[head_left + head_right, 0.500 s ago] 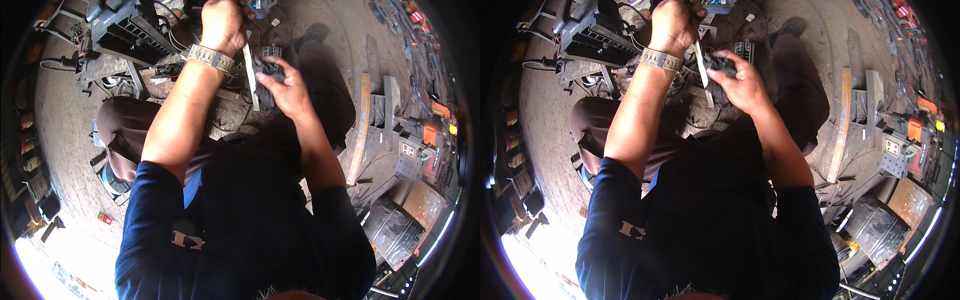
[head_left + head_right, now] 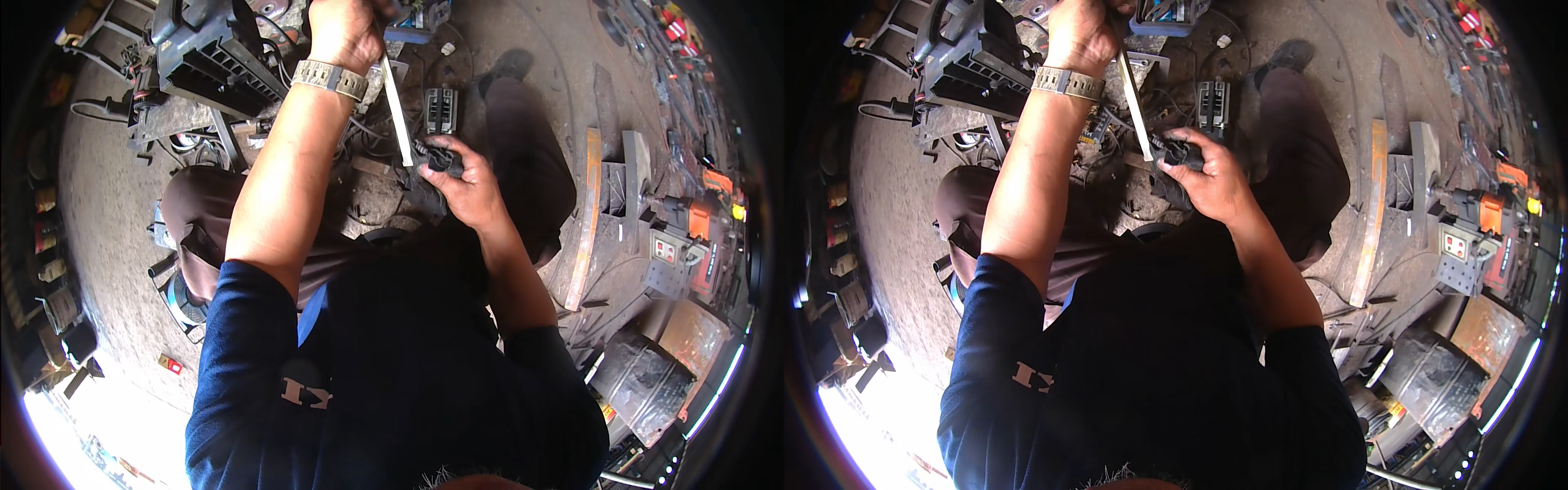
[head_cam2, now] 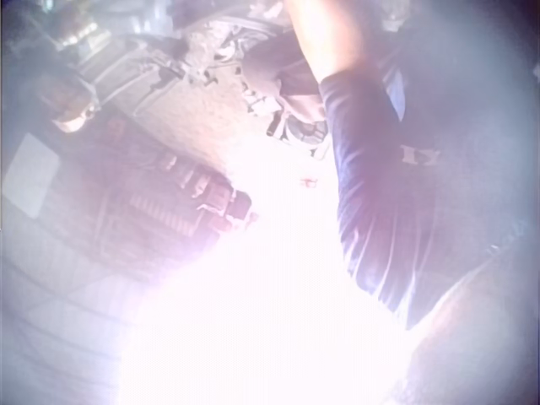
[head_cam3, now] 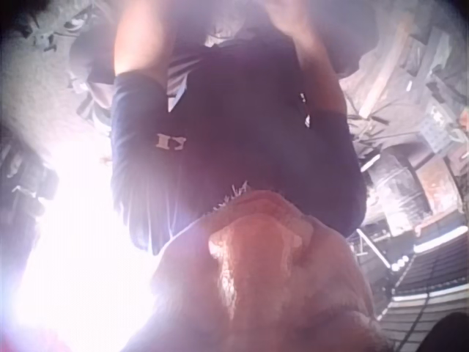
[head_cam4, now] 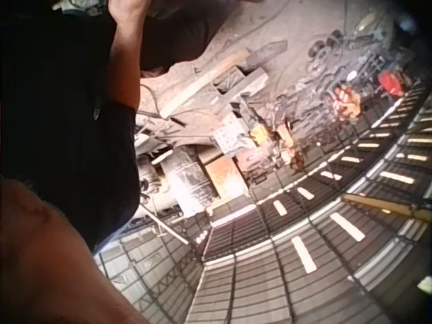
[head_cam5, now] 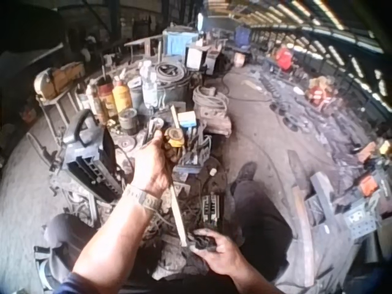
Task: The person sits on the floor in a workshop and repairs a power tool. They use a metal file to smooth the blade, wipe the housing with a cloth, and use a T-handle wrench to tighten screws on the tool's casing.
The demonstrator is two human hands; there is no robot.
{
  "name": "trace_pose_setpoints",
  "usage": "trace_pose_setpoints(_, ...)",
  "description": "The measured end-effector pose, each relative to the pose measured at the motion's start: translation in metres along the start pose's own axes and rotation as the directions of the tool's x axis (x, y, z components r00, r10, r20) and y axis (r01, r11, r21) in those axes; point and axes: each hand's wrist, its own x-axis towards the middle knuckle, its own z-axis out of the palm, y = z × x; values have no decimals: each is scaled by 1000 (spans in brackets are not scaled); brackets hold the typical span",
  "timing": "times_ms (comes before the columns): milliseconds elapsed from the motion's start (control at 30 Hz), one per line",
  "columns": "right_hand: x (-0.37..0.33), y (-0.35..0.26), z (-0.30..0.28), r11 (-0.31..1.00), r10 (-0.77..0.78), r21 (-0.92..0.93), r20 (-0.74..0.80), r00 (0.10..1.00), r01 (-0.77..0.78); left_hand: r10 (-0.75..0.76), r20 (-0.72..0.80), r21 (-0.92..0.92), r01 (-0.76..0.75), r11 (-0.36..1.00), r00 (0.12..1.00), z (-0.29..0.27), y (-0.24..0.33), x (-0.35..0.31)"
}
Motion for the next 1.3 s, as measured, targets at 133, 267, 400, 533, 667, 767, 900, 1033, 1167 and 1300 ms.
trace_pose_setpoints(133, -6, 9, -6, 991, -55, -119, 57, 997, 61, -22, -23, 12, 22, 1000, 999, 5, 8, 5)
trace_pose_setpoints(267, -6, 14, -9, 974, 165, 178, -134, 977, -140, -3, 27, 147, -1, 989, 1000, -1, 19, 9)
trace_pose_setpoints(400, 10, 7, -23, 972, -26, 224, -228, 973, 78, -51, 66, 157, 41, 987, 996, -1, 12, -3)
trace_pose_setpoints(533, 44, -15, -7, 974, -163, 128, -188, 968, 189, -125, 106, 210, 101, 973, 987, -6, 1, -16)
trace_pose_setpoints(667, 83, -37, 4, 904, -348, -314, -148, 926, 290, -173, 113, 215, 146, 966, 978, 3, -1, -34)
trace_pose_setpoints(767, 74, -46, 16, 907, -314, -331, -123, 941, 260, -147, 44, 105, 142, 984, 988, 2, 11, -29)
trace_pose_setpoints(900, 52, -23, 18, 898, -258, -381, -53, 965, 219, -49, 18, 143, 46, 989, 999, 0, 13, -24)
trace_pose_setpoints(1033, 14, -5, 23, 868, -223, -456, -6, 975, 196, -41, -31, 139, 45, 989, 999, -3, 22, -10)
trace_pose_setpoints(1167, 0, 5, 24, 869, -327, -403, -35, 944, 286, -87, 157, 21, 85, 996, 984, -19, 37, 14)
trace_pose_setpoints(1300, 5, 1, 10, 910, -314, -305, -67, 947, 280, -95, 167, 44, 89, 995, 981, -12, 45, 4)
